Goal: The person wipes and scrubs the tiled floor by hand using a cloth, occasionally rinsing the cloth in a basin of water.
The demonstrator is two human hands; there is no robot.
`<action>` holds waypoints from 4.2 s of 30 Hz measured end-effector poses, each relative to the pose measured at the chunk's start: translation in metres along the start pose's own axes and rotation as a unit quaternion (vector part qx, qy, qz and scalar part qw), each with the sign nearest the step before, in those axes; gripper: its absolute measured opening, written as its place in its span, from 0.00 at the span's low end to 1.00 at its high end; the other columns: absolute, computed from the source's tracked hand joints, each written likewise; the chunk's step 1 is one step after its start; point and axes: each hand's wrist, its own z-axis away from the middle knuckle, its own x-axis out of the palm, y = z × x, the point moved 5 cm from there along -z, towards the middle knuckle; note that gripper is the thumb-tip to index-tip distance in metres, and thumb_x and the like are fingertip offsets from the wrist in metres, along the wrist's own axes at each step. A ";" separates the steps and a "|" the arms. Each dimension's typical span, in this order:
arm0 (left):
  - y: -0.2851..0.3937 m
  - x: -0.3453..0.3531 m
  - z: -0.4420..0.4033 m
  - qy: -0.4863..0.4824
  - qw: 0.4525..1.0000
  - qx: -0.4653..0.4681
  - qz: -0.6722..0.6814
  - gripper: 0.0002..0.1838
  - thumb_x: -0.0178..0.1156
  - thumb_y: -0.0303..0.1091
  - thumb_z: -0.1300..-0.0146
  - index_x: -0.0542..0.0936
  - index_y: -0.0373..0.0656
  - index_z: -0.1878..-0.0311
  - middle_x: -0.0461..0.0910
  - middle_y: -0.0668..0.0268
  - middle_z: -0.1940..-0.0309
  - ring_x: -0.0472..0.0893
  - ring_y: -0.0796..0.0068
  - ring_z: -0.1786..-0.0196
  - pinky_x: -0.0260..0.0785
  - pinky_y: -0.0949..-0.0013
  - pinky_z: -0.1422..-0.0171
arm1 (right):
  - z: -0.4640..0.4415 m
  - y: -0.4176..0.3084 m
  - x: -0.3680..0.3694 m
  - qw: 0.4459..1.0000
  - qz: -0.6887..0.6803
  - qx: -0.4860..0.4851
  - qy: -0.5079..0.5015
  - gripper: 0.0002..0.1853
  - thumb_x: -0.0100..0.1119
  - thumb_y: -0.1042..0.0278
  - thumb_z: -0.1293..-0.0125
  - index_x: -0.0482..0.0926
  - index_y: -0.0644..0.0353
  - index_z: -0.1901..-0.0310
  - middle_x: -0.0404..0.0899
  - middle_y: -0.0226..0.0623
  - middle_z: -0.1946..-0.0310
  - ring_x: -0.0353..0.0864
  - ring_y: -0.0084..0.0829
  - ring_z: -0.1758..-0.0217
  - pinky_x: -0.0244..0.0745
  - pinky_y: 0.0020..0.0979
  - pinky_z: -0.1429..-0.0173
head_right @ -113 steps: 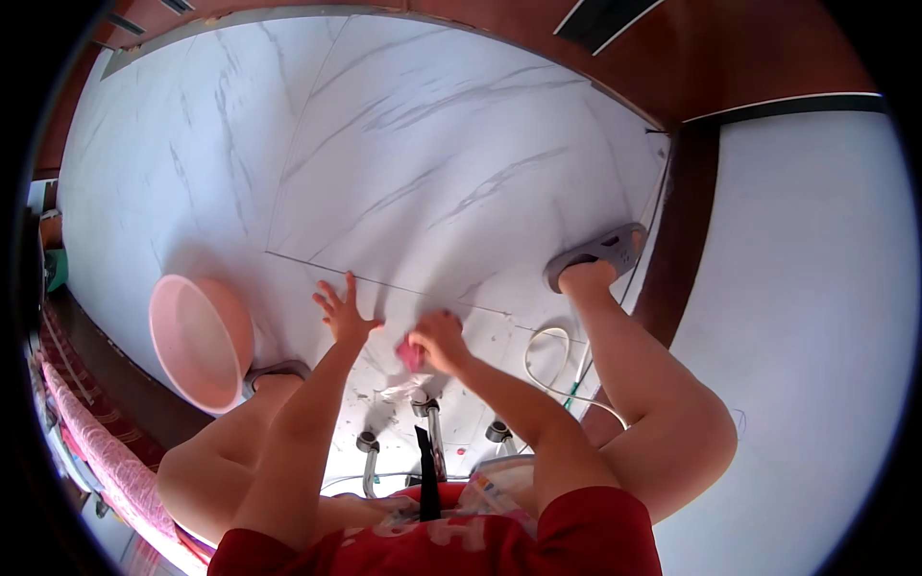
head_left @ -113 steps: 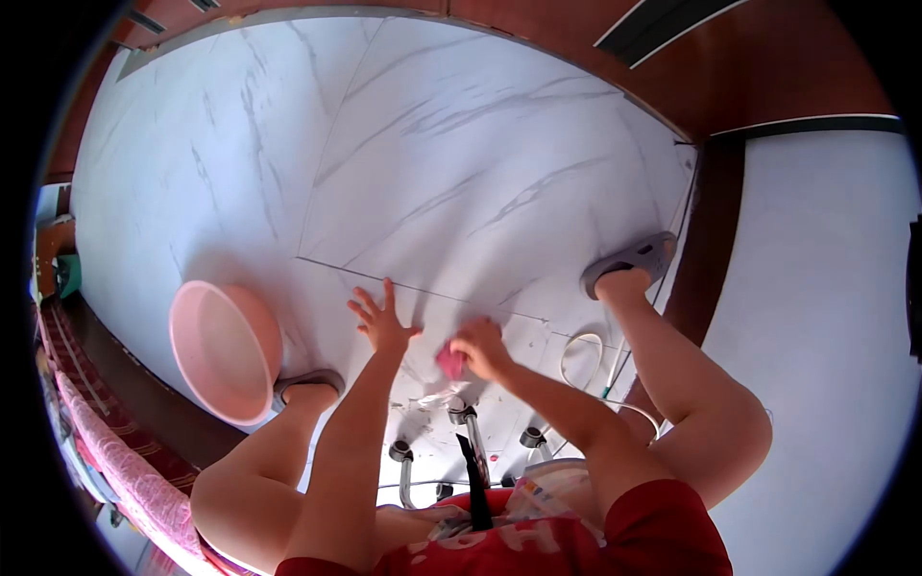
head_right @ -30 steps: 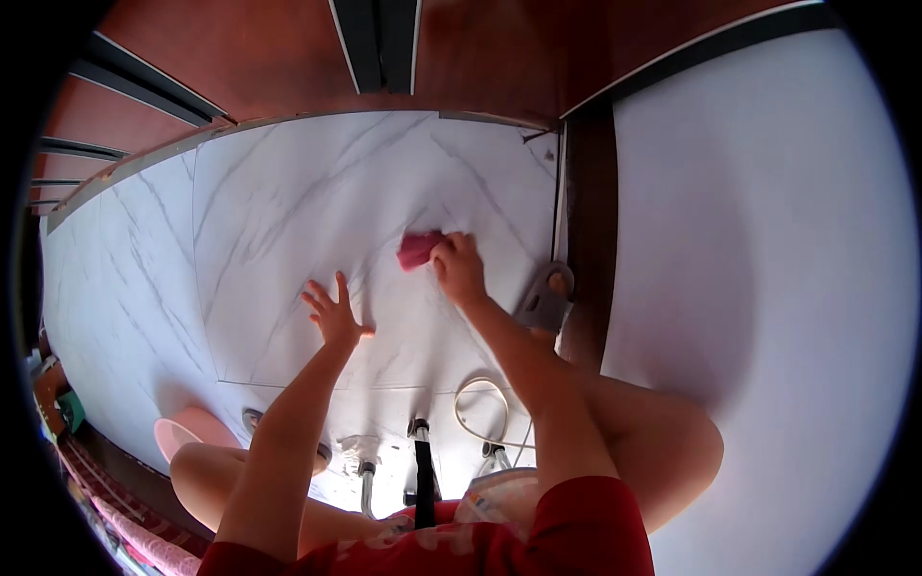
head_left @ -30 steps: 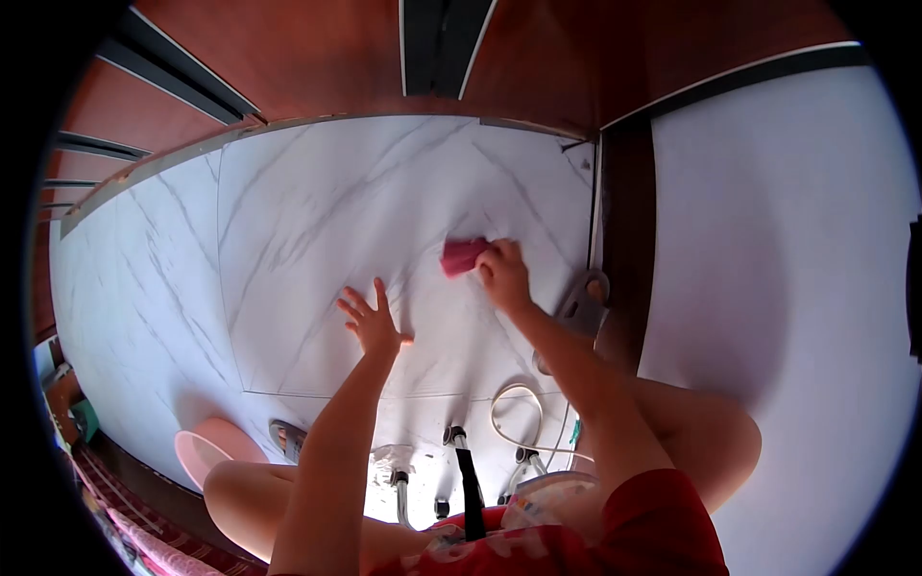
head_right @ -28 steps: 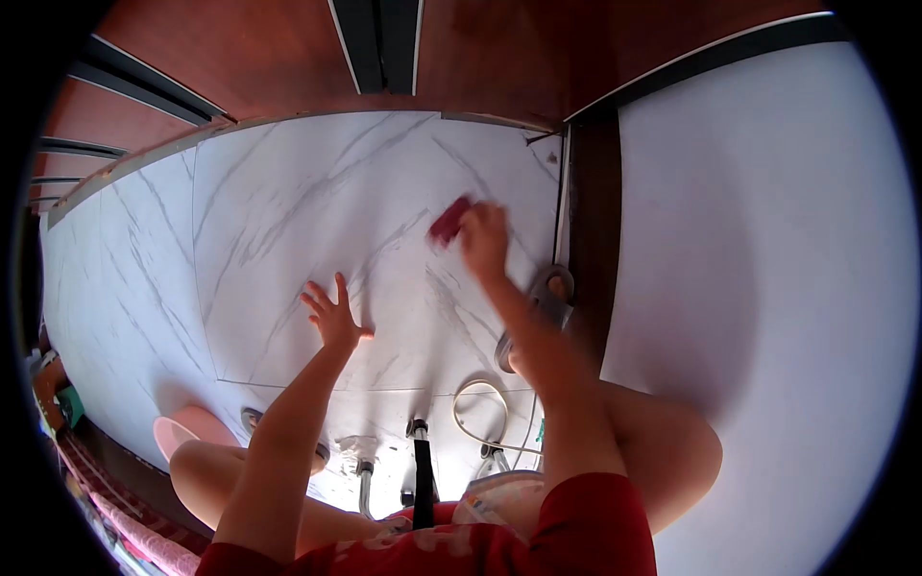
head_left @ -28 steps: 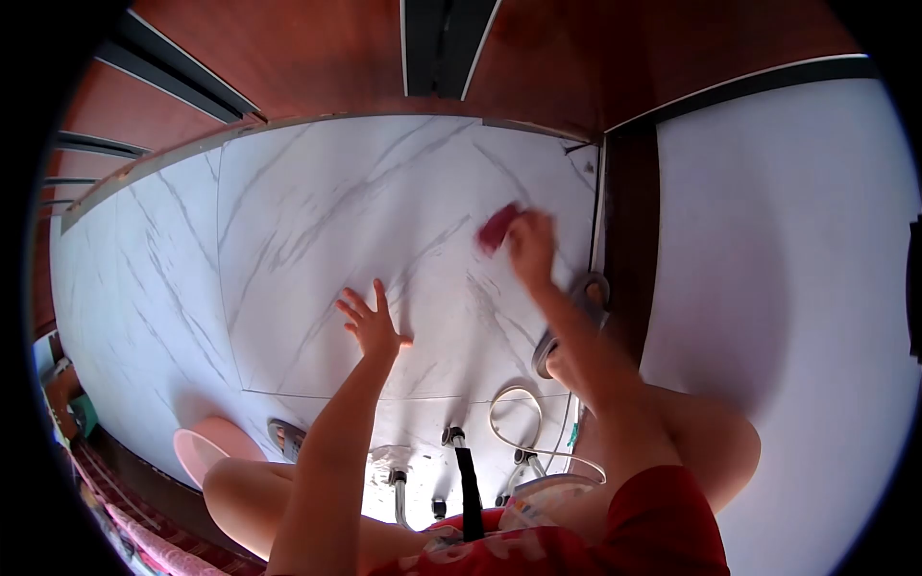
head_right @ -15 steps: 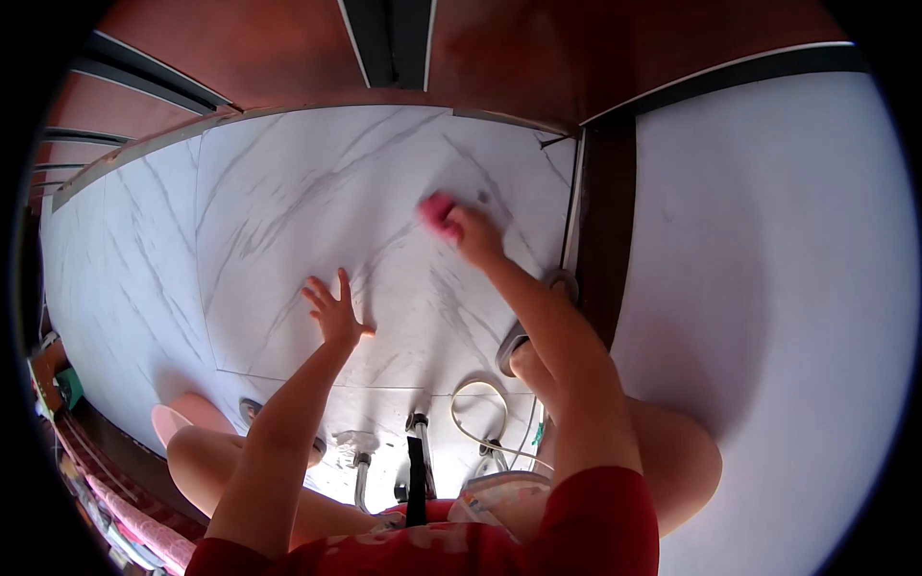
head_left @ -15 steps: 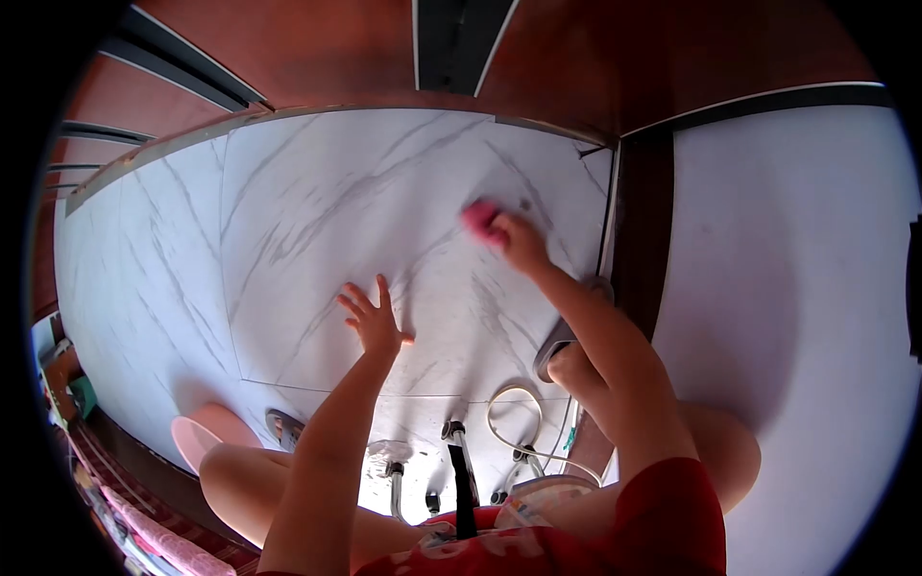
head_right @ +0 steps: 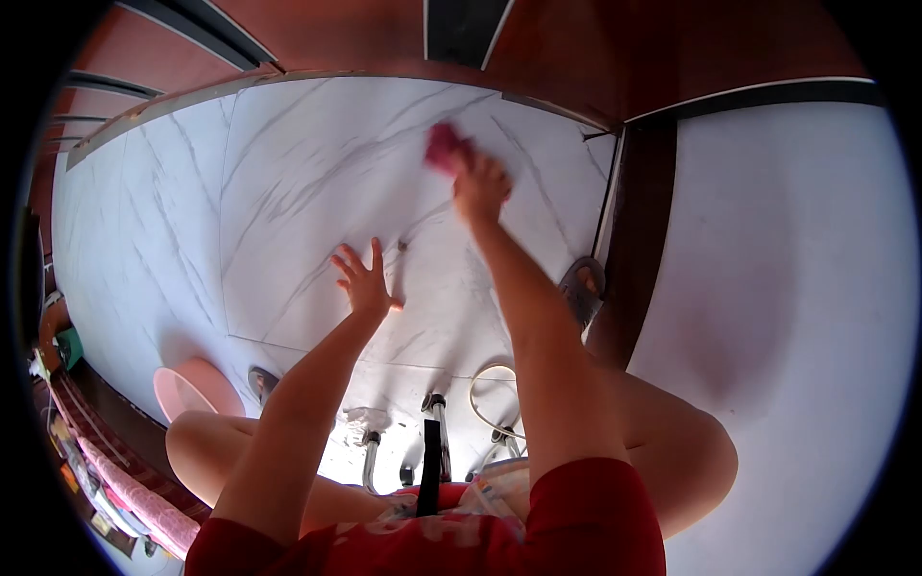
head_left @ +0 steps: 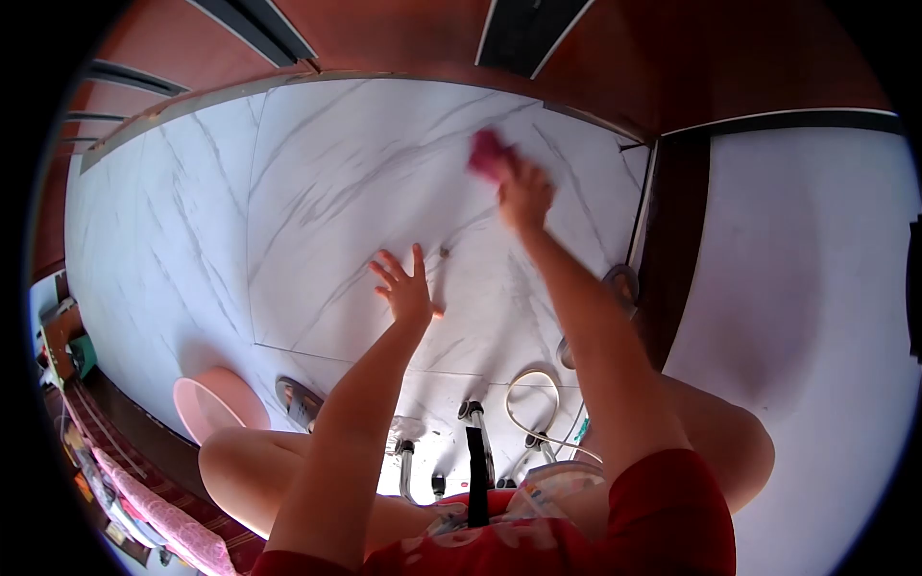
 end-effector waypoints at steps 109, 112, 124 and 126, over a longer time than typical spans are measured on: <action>-0.198 0.100 0.124 0.053 0.998 -0.020 0.027 0.69 0.80 0.39 0.68 0.38 0.66 0.28 0.30 0.40 0.29 0.36 0.36 0.28 0.62 0.42 0.36 | 0.412 -0.155 -0.009 0.996 -0.082 0.015 -0.019 0.31 0.62 0.64 0.50 0.69 0.43 0.41 0.67 0.38 0.48 0.64 0.47 0.44 0.59 0.51 0.45; -0.217 0.123 0.123 0.087 0.994 0.039 0.051 0.61 0.76 0.39 0.62 0.45 0.62 0.28 0.34 0.42 0.29 0.38 0.42 0.26 0.57 0.52 0.31 | 0.521 -0.209 0.009 0.964 -0.186 -0.189 -0.033 0.24 0.54 0.72 0.47 0.74 0.45 0.45 0.72 0.36 0.52 0.67 0.42 0.46 0.61 0.50 0.46; -0.295 0.185 0.211 0.065 0.993 0.045 0.090 0.48 0.63 0.28 0.55 0.49 0.39 0.29 0.37 0.40 0.30 0.40 0.43 0.27 0.42 0.62 0.24 | 0.322 -0.136 -0.004 0.940 -0.271 0.071 0.193 0.20 0.54 0.78 0.48 0.74 0.55 0.50 0.75 0.45 0.61 0.75 0.46 0.60 0.69 0.44 0.54; -0.298 0.190 0.209 0.071 0.991 0.046 0.100 0.48 0.62 0.26 0.56 0.49 0.39 0.29 0.36 0.40 0.29 0.39 0.44 0.26 0.42 0.62 0.24 | 0.278 -0.122 0.009 0.946 -0.220 0.231 0.058 0.16 0.51 0.71 0.42 0.74 0.49 0.50 0.74 0.44 0.56 0.75 0.47 0.58 0.72 0.43 0.52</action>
